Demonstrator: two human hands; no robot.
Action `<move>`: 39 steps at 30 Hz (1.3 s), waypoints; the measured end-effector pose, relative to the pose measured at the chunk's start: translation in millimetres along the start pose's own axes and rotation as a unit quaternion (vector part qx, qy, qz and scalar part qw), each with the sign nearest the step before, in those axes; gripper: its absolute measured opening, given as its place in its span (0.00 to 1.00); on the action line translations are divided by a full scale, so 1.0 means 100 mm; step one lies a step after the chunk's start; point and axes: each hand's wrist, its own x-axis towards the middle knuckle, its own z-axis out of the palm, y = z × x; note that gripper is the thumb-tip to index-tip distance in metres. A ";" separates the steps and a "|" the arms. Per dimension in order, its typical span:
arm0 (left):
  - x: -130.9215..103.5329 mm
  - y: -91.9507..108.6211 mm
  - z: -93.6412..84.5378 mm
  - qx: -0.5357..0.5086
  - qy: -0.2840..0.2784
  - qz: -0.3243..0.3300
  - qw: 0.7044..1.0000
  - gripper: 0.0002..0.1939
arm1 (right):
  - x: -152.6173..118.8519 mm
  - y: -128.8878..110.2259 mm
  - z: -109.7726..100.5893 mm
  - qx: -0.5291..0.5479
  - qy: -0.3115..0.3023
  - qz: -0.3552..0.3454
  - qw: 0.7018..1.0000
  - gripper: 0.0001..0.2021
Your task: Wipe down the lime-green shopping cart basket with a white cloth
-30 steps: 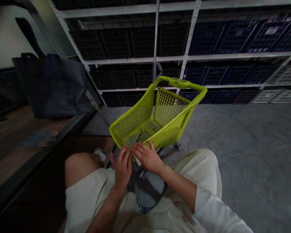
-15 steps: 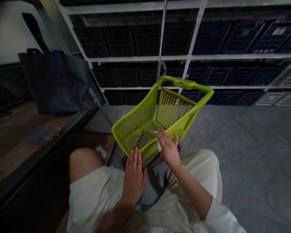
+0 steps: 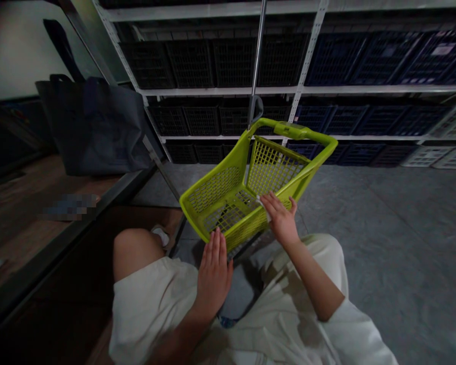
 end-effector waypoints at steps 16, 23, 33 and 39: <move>0.03 0.13 -0.02 -0.024 0.002 -0.009 1.000 0.38 | -0.06 0.03 0.02 0.011 -0.001 -0.022 1.000 0.38; 0.04 0.14 0.02 -0.026 0.002 -0.007 1.000 0.37 | -0.35 -0.70 0.05 0.052 -0.036 -0.076 0.995 0.40; 0.07 0.17 -0.03 -0.025 -0.006 -0.006 1.000 0.37 | -0.05 0.15 -0.01 -0.016 0.009 0.001 1.000 0.41; 0.05 0.18 0.03 -0.028 0.003 -0.013 1.000 0.37 | -0.31 -0.64 0.06 0.049 -0.038 -0.058 0.996 0.40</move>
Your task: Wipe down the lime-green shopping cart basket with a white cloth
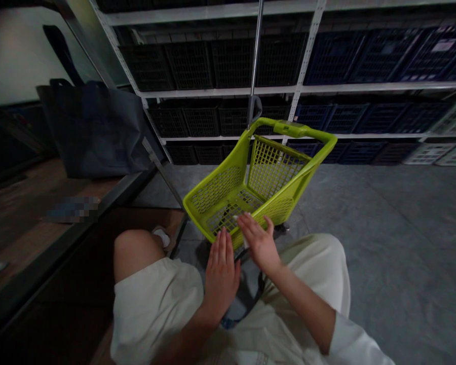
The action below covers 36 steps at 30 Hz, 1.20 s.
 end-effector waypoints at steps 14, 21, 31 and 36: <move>0.01 0.03 -0.01 -0.024 0.009 -0.004 1.000 0.41 | 0.13 0.56 -0.09 -0.030 0.042 0.057 0.997 0.42; 0.01 0.02 -0.01 -0.017 -0.003 0.003 1.000 0.40 | -0.04 -0.04 -0.03 0.025 -0.028 -0.096 0.995 0.41; -0.01 0.05 0.03 -0.021 0.011 -0.002 1.000 0.40 | 0.06 0.44 -0.09 -0.025 0.041 0.048 0.998 0.44; 0.00 0.03 0.02 -0.019 0.006 0.000 1.000 0.38 | -0.09 -0.12 0.00 0.021 -0.022 -0.083 0.996 0.43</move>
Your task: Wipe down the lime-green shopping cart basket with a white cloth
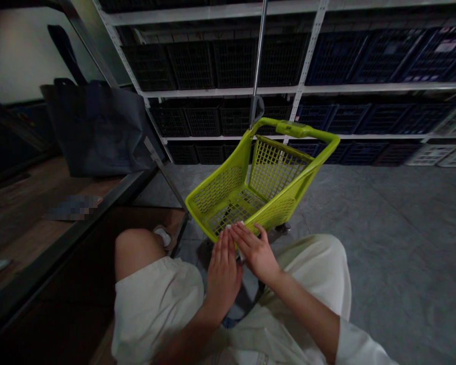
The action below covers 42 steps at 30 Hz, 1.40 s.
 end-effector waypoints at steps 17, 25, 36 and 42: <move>0.01 0.00 0.00 0.018 -0.007 0.013 1.000 0.36 | 0.03 0.08 -0.02 0.001 0.000 -0.013 1.000 0.40; 0.01 0.02 0.00 0.034 -0.009 0.005 0.999 0.34 | 0.06 1.01 -0.20 -0.078 0.080 0.142 0.984 0.43; 0.03 0.00 -0.01 0.022 -0.004 0.011 1.000 0.35 | 0.04 0.35 -0.11 -0.018 0.002 -0.003 1.000 0.42; 0.03 0.00 -0.01 0.037 0.001 0.023 0.999 0.34 | 0.05 1.09 -0.42 -0.003 0.084 0.139 0.987 0.36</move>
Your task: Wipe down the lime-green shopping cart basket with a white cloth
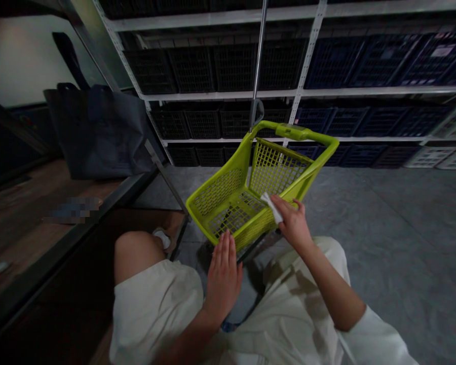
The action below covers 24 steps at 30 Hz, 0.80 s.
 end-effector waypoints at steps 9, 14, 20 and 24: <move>-0.01 0.00 0.01 0.012 -0.002 0.004 1.000 0.35 | -0.03 -0.27 -0.18 0.315 0.038 0.243 0.917 0.09; -0.01 0.00 0.01 0.005 -0.010 -0.001 1.000 0.34 | -0.06 -0.42 -0.20 0.372 -0.006 0.336 0.865 0.17; -0.01 0.00 0.00 -0.003 -0.009 -0.004 1.000 0.35 | -0.06 -0.51 -0.06 0.364 -0.052 0.326 0.871 0.18; -0.02 0.00 0.01 0.000 -0.009 -0.005 1.000 0.36 | -0.06 -0.61 0.02 0.245 0.014 0.161 0.956 0.06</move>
